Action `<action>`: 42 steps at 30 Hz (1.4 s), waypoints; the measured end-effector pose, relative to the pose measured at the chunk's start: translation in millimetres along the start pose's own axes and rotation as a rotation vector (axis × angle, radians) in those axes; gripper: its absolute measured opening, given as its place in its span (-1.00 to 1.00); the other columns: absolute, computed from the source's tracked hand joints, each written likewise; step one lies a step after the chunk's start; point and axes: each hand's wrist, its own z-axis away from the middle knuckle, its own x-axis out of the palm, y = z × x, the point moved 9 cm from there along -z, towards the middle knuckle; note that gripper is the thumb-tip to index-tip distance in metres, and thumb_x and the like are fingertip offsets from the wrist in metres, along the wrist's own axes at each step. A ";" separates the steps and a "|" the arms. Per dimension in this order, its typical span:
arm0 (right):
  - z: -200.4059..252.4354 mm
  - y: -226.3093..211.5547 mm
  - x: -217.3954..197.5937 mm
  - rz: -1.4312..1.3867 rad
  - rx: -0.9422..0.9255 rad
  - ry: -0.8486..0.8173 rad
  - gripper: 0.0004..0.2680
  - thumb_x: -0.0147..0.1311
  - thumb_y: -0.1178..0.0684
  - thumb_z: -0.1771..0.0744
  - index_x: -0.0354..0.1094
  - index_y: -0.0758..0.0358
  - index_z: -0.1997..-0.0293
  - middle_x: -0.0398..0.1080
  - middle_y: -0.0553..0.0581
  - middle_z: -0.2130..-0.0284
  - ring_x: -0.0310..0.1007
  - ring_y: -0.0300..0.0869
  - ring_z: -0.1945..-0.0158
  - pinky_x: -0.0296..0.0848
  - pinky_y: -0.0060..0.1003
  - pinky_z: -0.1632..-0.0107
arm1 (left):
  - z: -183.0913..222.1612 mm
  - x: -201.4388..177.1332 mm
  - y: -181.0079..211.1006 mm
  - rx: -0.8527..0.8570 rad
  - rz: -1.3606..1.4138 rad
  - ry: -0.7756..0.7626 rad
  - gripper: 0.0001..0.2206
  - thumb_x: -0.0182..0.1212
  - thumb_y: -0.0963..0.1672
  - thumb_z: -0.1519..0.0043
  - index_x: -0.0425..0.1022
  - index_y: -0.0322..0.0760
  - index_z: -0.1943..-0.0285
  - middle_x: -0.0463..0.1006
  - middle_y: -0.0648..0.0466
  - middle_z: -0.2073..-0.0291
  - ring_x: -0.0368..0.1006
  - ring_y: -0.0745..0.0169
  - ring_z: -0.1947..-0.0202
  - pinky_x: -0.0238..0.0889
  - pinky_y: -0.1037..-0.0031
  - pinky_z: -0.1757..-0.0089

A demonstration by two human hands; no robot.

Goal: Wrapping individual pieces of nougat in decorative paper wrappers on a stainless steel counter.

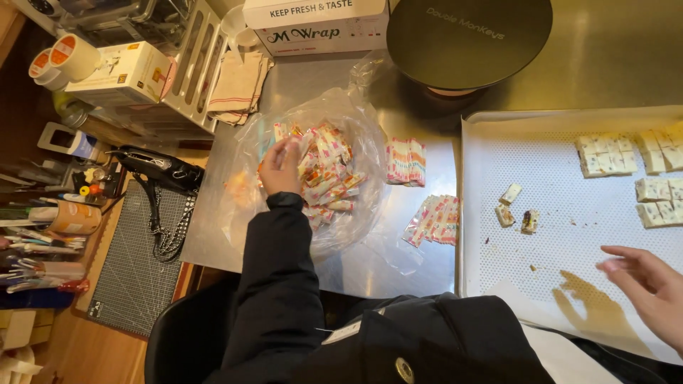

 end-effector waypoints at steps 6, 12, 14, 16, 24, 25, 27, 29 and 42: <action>-29.7 80.3 -40.0 -0.009 -0.211 0.237 -0.83 -0.26 0.17 -0.60 0.28 0.46 -0.19 0.36 0.33 0.35 0.38 -0.08 0.16 0.34 -0.20 -0.08 | -42.6 -16.7 -56.6 0.046 -0.592 -0.112 -0.47 -0.19 0.13 -0.27 0.45 -0.20 -0.20 0.48 0.03 -0.14 0.30 0.08 -0.23 0.11 0.37 -0.16; 27.3 -4.9 -38.6 0.099 0.030 0.420 -0.82 0.21 0.05 -0.45 0.40 0.31 0.24 0.44 0.12 0.43 0.34 -0.40 0.28 0.25 -0.50 0.08 | 101.2 80.7 24.3 0.739 -0.583 -0.282 -0.83 0.21 -0.14 -0.20 0.54 -0.33 0.10 0.53 -0.06 0.23 0.43 0.05 0.19 0.33 0.28 0.15; 23.8 1.7 -35.5 0.075 0.005 0.392 -0.86 0.11 0.09 -0.47 0.39 0.34 0.18 0.45 0.16 0.37 0.39 -0.33 0.22 0.30 -0.45 0.04 | 139.5 117.4 -17.7 0.430 -0.598 -0.533 -0.76 0.23 -0.12 -0.19 0.52 -0.33 0.03 0.49 -0.07 0.14 0.43 0.04 0.13 0.37 0.30 0.10; 25.2 -1.7 -33.3 0.053 -0.022 0.366 -0.88 0.01 0.13 -0.48 0.39 0.36 0.12 0.47 0.20 0.32 0.43 -0.26 0.16 0.34 -0.41 -0.01 | 175.1 147.6 -72.1 0.115 -0.598 -0.778 -0.69 0.24 -0.09 -0.18 0.49 -0.34 -0.05 0.46 -0.09 0.05 0.43 0.02 0.07 0.41 0.33 0.05; 45.5 -36.7 -36.9 -0.040 -0.060 0.478 -0.91 0.09 0.16 -0.45 0.39 0.34 0.17 0.45 0.17 0.32 0.50 -0.23 0.16 0.39 -0.42 -0.02 | 188.4 161.9 -149.7 -0.171 -0.997 -0.885 -0.76 0.43 -0.08 -0.05 0.52 -0.21 0.19 0.58 0.06 0.32 0.50 0.07 0.29 0.37 0.36 0.19; 44.7 -32.9 -37.4 -0.040 -0.058 0.484 -0.91 0.09 0.16 -0.45 0.39 0.34 0.17 0.45 0.17 0.32 0.50 -0.23 0.16 0.39 -0.42 -0.02 | 189.1 162.2 -146.9 -0.168 -0.997 -0.890 -0.76 0.43 -0.08 -0.05 0.52 -0.21 0.19 0.58 0.06 0.32 0.50 0.07 0.29 0.37 0.36 0.19; 43.8 -34.9 -37.1 -0.064 -0.176 0.472 -0.88 -0.08 0.19 -0.51 0.36 0.45 0.02 0.44 0.28 0.22 0.45 -0.13 0.12 0.41 -0.32 -0.06 | 190.1 160.3 -142.1 -0.186 -0.987 -0.876 -0.89 0.34 -0.15 -0.13 0.54 -0.21 0.23 0.61 -0.02 0.34 0.52 -0.01 0.28 0.38 0.36 0.22; 43.6 -37.3 -35.0 -0.073 -0.163 0.466 -0.87 -0.11 0.18 -0.50 0.36 0.44 0.00 0.44 0.27 0.21 0.42 -0.14 0.14 0.39 -0.33 -0.03 | 190.8 160.1 -142.3 -0.195 -0.980 -0.877 -0.91 0.30 -0.16 -0.14 0.53 -0.21 0.23 0.62 -0.01 0.33 0.52 0.00 0.27 0.38 0.36 0.20; 48.1 -14.5 -44.4 -0.176 -0.202 0.641 -0.78 -0.03 0.13 -0.46 0.38 0.24 0.39 0.33 0.11 0.68 0.23 -0.33 0.53 0.27 -0.48 0.31 | 176.5 164.0 -181.2 0.015 -1.103 -0.869 -0.90 0.24 -0.10 -0.16 0.56 -0.18 0.27 0.53 0.03 0.38 0.55 -0.02 0.20 0.42 0.31 0.15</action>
